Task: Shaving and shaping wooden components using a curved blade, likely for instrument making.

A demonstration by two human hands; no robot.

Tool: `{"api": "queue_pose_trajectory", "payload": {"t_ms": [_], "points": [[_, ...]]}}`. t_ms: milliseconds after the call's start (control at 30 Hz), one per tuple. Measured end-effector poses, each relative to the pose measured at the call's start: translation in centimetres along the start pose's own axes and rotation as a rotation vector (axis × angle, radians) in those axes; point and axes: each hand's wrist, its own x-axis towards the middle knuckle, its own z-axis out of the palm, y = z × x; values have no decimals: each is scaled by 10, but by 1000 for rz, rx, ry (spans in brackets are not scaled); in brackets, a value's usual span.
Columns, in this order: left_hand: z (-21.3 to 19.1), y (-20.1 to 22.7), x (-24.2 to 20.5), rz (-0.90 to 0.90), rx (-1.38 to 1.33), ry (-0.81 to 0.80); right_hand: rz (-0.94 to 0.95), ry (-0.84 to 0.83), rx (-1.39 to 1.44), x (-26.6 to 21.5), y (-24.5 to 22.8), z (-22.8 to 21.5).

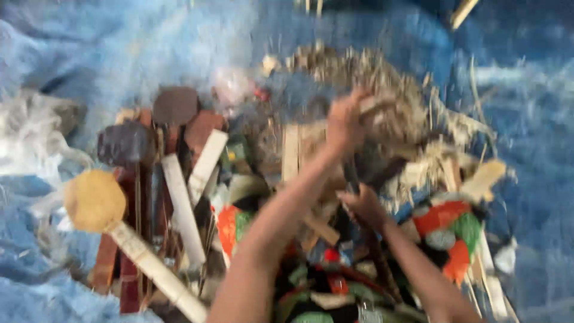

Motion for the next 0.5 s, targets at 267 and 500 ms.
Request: {"api": "queue_pose_trajectory", "payload": {"t_ms": [267,500], "points": [[-121,14,91,-353,-812,-6,-95,-115,61,-69,-62,-27],[-188,-31,124,-756,-872,286,-93,-245,56,-91,-83,-31]]}}
